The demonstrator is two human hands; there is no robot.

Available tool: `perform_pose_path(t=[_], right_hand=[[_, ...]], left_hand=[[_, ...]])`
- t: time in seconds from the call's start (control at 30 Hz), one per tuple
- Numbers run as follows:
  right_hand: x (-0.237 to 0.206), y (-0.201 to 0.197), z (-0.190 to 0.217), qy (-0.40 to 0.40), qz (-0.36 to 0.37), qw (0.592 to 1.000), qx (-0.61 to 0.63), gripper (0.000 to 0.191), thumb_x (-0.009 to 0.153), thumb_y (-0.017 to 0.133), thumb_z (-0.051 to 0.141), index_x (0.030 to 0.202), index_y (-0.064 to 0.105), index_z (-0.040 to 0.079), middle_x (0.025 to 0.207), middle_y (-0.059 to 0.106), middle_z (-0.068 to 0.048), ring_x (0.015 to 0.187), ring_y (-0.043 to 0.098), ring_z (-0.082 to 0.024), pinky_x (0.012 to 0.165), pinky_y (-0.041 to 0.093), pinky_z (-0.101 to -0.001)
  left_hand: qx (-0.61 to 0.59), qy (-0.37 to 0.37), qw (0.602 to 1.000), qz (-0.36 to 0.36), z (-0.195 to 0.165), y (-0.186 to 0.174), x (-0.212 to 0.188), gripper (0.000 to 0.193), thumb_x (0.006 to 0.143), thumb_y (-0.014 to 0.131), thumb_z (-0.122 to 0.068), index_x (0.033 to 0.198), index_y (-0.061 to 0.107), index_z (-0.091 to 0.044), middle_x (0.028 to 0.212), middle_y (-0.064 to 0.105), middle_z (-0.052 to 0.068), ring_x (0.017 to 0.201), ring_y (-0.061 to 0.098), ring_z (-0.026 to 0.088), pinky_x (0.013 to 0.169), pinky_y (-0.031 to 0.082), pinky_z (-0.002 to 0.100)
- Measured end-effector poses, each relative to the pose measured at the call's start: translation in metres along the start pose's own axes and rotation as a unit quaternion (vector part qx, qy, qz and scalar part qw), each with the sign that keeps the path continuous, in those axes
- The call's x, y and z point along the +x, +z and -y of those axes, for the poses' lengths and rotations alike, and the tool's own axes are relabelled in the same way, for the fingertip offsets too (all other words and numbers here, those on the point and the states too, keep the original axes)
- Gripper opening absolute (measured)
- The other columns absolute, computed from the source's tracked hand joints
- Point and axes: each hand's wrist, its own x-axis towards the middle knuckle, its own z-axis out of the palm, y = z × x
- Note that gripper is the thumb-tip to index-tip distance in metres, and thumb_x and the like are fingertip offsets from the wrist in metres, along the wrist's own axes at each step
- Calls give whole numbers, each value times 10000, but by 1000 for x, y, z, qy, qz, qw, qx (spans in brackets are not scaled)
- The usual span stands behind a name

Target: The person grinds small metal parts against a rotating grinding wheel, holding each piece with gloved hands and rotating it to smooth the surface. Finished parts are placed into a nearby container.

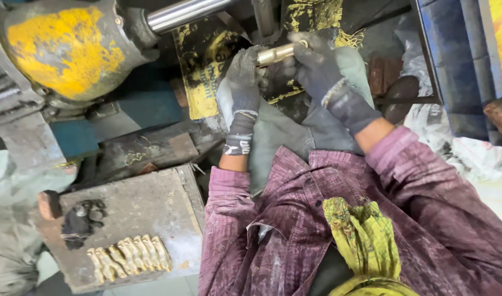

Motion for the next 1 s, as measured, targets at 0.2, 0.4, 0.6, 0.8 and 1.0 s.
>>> perform_pose_path(t=[0.2, 0.4, 0.6, 0.8, 1.0], right_hand=[[53, -29, -20, 56, -18, 998, 37, 332, 1054, 597, 135, 1366, 525, 46, 967, 646, -54, 716, 609, -127, 632, 521, -278], [89, -48, -47, 65, -26, 997, 8, 297, 1061, 579, 142, 1339, 581, 36, 961, 670, -61, 685, 597, -107, 595, 499, -259], [97, -54, -58, 58, -38, 995, 65, 243, 1053, 589, 73, 1288, 568, 16, 984, 656, -67, 783, 645, -115, 638, 505, -261], [101, -58, -57, -83, -12, 973, -215, 174, 1100, 556, 93, 1239, 608, 3, 961, 631, -94, 731, 620, -144, 625, 520, -281], [113, -71, -64, -338, -19, 779, -527, 154, 1142, 568, 104, 1236, 633, 2, 1116, 672, -140, 1007, 685, -267, 868, 563, -360]], left_hand=[[170, 77, 981, -48, 37, 13, 15, 279, 1150, 513, -247, 1235, 664, -28, 1028, 653, 92, 830, 609, 165, 716, 513, 316], [200, -15, 975, -99, 45, 19, 25, 411, 1164, 396, -359, 1272, 633, -41, 913, 645, 75, 730, 582, 130, 633, 482, 284], [174, -142, 970, -89, 40, 25, 22, 463, 1092, 465, -429, 1157, 687, -28, 871, 700, 55, 720, 641, 114, 603, 479, 263], [580, -59, 813, 0, 105, 7, 34, 452, 1018, 488, -389, 1243, 596, -12, 1021, 655, 117, 864, 620, 203, 733, 457, 359], [749, -26, 659, 59, 150, -3, 41, 522, 945, 512, -350, 1330, 505, 3, 1171, 609, 180, 1007, 600, 292, 864, 435, 455]])
